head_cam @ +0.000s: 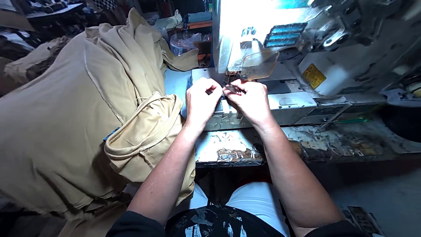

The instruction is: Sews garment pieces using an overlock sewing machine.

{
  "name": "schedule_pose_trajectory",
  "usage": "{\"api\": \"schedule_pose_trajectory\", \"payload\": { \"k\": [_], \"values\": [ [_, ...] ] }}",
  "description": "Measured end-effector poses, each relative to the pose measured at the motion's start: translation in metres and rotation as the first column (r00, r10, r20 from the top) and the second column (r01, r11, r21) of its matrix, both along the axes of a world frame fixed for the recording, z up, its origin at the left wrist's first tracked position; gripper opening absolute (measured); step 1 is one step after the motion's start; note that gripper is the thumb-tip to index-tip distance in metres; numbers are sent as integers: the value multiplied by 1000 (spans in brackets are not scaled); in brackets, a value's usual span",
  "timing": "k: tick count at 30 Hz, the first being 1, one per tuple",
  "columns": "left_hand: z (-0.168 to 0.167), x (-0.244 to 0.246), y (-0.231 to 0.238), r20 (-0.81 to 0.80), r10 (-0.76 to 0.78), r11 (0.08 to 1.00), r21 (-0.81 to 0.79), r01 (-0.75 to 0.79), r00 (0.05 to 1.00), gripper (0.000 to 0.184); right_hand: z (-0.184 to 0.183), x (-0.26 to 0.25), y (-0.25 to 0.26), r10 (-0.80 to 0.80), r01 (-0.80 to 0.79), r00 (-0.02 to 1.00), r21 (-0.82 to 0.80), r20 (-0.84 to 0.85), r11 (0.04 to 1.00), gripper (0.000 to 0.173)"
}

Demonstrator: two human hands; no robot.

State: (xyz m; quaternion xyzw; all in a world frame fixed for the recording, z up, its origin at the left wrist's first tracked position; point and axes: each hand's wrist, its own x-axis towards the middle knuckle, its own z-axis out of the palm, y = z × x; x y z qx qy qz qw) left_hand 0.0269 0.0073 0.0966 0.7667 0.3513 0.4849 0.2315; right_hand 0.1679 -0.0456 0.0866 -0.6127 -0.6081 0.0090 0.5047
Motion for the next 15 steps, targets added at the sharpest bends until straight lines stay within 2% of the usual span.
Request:
{"api": "schedule_pose_trajectory", "payload": {
  "k": [7,15],
  "values": [
    [-1,1,0,22,4,1000,11,-5,1000,6,2,-2,-2,-1,0,1000,-40,-16,999,14],
    [0,1,0,69,5,1000,2,-5,998,7,-1,-3,-2,-22,22,1000,-12,12,1000,13]
  ]
}}
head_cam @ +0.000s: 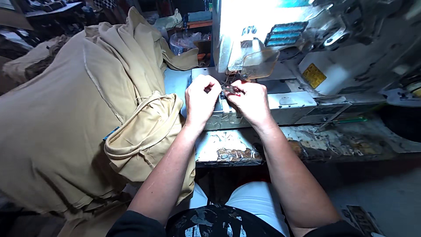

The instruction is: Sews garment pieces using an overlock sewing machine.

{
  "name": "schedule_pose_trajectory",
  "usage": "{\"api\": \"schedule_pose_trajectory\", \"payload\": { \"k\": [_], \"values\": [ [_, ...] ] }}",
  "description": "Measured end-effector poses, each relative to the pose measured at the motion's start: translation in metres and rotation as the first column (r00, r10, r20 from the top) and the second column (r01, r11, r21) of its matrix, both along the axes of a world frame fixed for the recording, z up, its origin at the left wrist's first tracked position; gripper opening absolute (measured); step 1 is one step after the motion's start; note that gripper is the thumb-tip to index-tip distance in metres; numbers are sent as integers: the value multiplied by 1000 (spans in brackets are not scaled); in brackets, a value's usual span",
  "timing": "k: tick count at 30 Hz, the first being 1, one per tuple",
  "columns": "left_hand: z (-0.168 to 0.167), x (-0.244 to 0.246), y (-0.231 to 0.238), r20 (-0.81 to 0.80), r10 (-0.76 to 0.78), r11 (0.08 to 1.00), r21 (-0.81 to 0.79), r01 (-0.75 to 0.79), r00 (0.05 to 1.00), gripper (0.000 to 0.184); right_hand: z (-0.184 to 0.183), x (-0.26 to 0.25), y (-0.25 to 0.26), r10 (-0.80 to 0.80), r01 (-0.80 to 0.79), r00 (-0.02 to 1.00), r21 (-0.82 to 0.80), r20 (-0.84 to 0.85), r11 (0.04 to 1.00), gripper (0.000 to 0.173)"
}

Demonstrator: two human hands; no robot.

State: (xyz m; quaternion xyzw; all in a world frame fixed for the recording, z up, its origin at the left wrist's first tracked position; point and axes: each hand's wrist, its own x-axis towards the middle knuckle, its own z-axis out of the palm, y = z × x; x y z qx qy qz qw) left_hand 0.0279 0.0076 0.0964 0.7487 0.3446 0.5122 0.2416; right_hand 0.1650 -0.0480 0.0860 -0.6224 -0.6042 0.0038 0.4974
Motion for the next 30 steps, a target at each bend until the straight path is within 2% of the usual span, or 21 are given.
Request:
{"api": "schedule_pose_trajectory", "payload": {
  "k": [6,9,11,13,16,17,18,20,21,22,23,24,26,28,30],
  "values": [
    [1,-2,-1,18,-23,1000,-19,24,1000,6,-1,0,-4,23,-23,1000,37,-1,999,13],
    [2,-11,-10,22,-102,993,-52,103,995,5,-3,-5,-26,95,-92,995,75,-29,993,12],
    [-4,-20,-15,-8,-176,984,7,176,984,5,-11,-11,-43,139,-129,987,112,-85,985,14],
    [-9,-26,-10,-95,-181,980,70,188,979,9,-21,-15,-55,179,-154,964,137,-198,979,13],
    [-1,-25,7,-372,-101,989,65,134,923,24,-34,-23,-61,194,-158,907,126,-375,979,6],
    [3,-21,14,-451,-93,991,46,127,888,23,-35,-26,-63,220,-185,857,121,-466,975,6],
    [7,-17,20,-508,-99,992,14,124,856,20,-35,-27,-64,265,-229,767,138,-585,964,9],
    [15,-13,34,-592,-92,996,-37,87,801,21,-33,-29,-69,368,-329,442,234,-818,915,16],
    [17,-14,42,-624,-52,999,-30,43,780,24,-32,-27,-73,405,-375,254,296,-879,878,18],
    [19,-17,48,-652,-1,999,-30,-25,758,28,-31,-25,-76,418,-405,108,344,-902,847,19],
    [21,-21,52,-669,56,994,-29,-102,741,30,-32,-23,-79,418,-419,23,371,-908,829,19],
    [23,-25,52,-679,116,985,-14,-171,725,30,-32,-21,-81,418,-426,-19,385,-908,819,18],
    [28,-28,40,-634,168,981,31,-192,755,24,-35,-18,-84,447,-456,-76,430,-891,779,14],
    [25,-24,26,-555,79,996,70,-48,828,22,-40,-14,-87,476,-519,-214,512,-853,684,7],
    [14,-15,27,-537,-70,992,52,116,841,24,-43,-13,-89,471,-544,-348,584,-810,602,4]
  ]
}}
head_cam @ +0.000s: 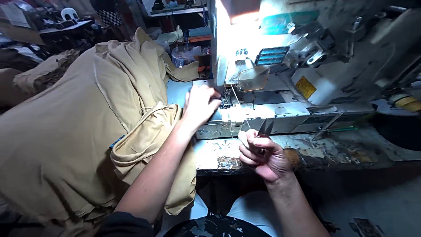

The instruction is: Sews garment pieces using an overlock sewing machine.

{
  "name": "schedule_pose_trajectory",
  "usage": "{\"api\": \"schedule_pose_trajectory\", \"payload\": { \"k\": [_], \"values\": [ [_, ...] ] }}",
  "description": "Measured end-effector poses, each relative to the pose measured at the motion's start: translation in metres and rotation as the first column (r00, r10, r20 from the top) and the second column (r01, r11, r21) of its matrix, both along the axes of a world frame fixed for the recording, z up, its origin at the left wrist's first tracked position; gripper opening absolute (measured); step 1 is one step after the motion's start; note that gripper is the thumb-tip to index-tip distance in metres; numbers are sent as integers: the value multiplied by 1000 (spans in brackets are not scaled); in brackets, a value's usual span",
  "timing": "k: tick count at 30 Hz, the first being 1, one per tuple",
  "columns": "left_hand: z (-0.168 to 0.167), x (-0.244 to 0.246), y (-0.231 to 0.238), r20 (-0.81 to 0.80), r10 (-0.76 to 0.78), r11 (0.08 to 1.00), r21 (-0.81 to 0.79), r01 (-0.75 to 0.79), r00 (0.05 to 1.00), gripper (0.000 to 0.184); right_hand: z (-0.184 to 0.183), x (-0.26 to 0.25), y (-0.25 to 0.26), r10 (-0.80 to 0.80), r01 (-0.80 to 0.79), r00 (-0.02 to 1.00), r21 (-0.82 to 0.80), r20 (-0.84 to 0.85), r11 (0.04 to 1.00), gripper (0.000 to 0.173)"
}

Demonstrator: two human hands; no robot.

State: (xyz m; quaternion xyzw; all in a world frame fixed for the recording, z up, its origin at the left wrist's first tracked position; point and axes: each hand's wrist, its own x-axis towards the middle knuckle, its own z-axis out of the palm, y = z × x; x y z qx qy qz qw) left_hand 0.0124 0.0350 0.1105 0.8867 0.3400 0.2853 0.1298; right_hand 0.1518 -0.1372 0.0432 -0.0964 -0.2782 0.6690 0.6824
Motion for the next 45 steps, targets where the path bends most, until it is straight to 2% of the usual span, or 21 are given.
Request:
{"api": "schedule_pose_trajectory", "payload": {
  "k": [2,4,6,7,9,11,12,14,17,21,24,26,27,29,30,31,33,36,37,41,45],
  "values": [
    [-4,5,14,-57,-1,1000,-27,-1,998,25,1,-1,-2,23,-23,999,2,-29,1000,4],
    [2,1,29,-112,133,990,-38,-138,985,27,-1,-3,-4,-60,61,998,-42,30,997,4],
    [3,-8,28,0,256,967,-10,-256,967,24,-4,-4,-7,-194,209,972,-106,134,972,7],
    [2,-13,18,146,216,973,54,-226,965,19,-4,-4,-6,-249,271,954,-124,168,954,9],
    [7,-20,-18,341,-105,977,210,33,934,11,-7,-5,-3,-333,368,919,-153,213,917,13],
    [11,-20,-44,238,-499,840,370,397,833,16,-11,-5,-3,-370,412,896,-150,245,899,16],
    [14,-17,-50,104,-576,767,411,492,811,20,-12,-4,-2,-377,420,888,-133,262,898,15],
    [20,-11,-51,-136,-572,694,447,565,809,22,-11,-5,-4,-398,440,864,-79,308,895,15],
    [28,-14,-50,-306,-545,659,419,625,780,20,-15,-4,-15,-442,489,821,-47,361,871,15],
    [22,-33,-62,-281,-599,656,364,661,750,22,-23,8,-36,-478,541,756,-18,447,841,15],
    [5,-42,-77,-215,-623,712,243,659,752,22,-27,18,-44,-434,492,701,56,566,869,13],
    [-16,-49,-89,-160,-603,769,147,622,782,20,-29,24,-52,-366,425,568,118,737,897,5],
    [-27,-53,-94,-117,-589,794,103,600,800,20,-29,25,-56,-347,412,452,152,822,898,13],
    [-44,-57,-99,-45,-519,853,40,521,853,21,-29,24,-64,-331,452,221,204,917,868,54],
    [-48,-58,-100,-17,-477,879,19,477,879,22,-28,22,-68,-324,502,173,200,930,841,67],
    [-49,-58,-100,13,-438,899,0,438,899,21,-27,19,-71,-351,559,189,193,917,806,70],
    [-45,-57,-100,70,-380,923,-38,383,922,18,-23,10,-76,-442,612,381,137,812,779,62],
    [-40,-53,-103,133,-324,938,-83,336,937,16,-18,-15,-82,-273,365,823,-95,498,926,43],
    [-38,-51,-105,157,-316,937,-100,333,936,16,-20,-24,-81,-165,245,911,-175,378,954,37],
    [-36,-45,-116,225,-330,928,-103,359,917,14,-27,-42,-67,25,-34,999,-394,-28,919,24],
    [-36,-47,-122,211,-306,946,-39,321,928,15,-21,-42,-58,-51,12,994,-383,-94,924,22]
  ]
}}
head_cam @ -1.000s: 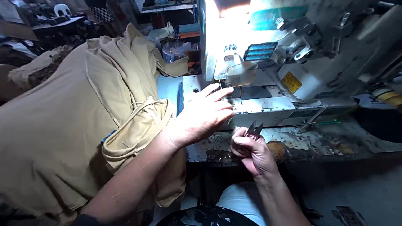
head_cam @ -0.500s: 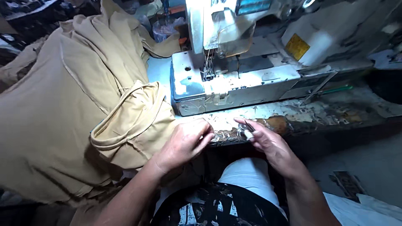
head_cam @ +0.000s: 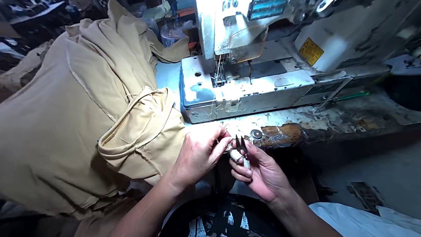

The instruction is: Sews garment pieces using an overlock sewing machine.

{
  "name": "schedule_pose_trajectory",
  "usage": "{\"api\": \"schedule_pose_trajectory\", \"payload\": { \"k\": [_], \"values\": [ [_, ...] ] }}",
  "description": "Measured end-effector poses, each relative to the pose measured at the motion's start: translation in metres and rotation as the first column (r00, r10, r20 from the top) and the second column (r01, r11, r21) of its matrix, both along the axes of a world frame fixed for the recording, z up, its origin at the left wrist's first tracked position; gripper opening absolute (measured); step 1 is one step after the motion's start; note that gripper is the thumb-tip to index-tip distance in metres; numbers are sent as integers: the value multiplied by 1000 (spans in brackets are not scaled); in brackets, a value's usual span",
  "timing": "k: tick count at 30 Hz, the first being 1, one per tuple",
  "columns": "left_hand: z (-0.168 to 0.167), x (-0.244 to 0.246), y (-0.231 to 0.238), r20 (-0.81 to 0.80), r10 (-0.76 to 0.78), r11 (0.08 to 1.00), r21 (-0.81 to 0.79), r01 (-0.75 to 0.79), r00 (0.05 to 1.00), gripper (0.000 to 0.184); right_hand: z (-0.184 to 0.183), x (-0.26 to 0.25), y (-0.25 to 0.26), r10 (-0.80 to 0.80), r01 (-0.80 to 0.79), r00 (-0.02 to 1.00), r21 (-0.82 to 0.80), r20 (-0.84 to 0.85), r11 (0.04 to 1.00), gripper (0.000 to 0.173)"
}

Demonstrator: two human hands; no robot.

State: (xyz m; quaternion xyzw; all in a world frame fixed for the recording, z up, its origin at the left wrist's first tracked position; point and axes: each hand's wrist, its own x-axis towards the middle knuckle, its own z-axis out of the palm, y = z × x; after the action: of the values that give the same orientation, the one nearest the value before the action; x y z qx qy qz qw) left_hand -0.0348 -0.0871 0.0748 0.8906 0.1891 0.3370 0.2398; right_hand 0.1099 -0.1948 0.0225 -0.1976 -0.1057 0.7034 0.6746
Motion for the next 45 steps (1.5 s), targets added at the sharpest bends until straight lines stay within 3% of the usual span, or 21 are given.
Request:
{"api": "schedule_pose_trajectory", "payload": {
  "k": [8,15,18,22,28,30,32,34,36,37,40,43,45],
  "values": [
    [-5,5,0,45,-21,1000,11,21,999,13,1,2,3,-52,52,995,5,91,999,17],
    [-9,5,1,111,-30,998,-54,36,993,13,7,0,5,-180,195,937,-21,299,981,24],
    [-10,5,-1,127,-26,996,-78,36,992,14,3,-1,7,-223,213,922,65,316,975,11],
    [-11,4,-2,82,-12,1000,18,10,997,15,10,-6,17,-378,387,825,67,419,920,8],
    [-13,4,1,25,0,992,123,-3,1000,16,13,-3,26,-451,452,750,124,484,884,13],
    [-13,2,-1,28,-31,998,62,29,999,17,10,4,30,-558,516,612,251,560,819,12],
    [-11,2,-8,68,-96,992,-70,101,993,17,9,17,36,-661,481,399,468,636,741,9],
    [-1,2,-15,169,-175,937,-274,217,970,13,13,30,42,-707,242,212,664,675,707,16],
    [15,2,-18,280,-188,857,-421,297,941,8,17,38,52,-703,-7,79,706,707,709,24],
    [22,3,-15,314,-153,844,-452,289,937,8,14,39,59,-707,-39,5,706,707,707,23],
    [33,13,14,325,92,899,-434,62,941,10,-1,39,79,-725,122,-229,758,650,641,11],
    [28,33,58,180,319,921,-291,-260,930,7,-8,40,86,-717,266,-281,770,638,580,12],
    [25,47,81,116,384,916,-173,-362,916,8,-11,40,87,-721,318,-285,772,632,551,12]
  ]
}}
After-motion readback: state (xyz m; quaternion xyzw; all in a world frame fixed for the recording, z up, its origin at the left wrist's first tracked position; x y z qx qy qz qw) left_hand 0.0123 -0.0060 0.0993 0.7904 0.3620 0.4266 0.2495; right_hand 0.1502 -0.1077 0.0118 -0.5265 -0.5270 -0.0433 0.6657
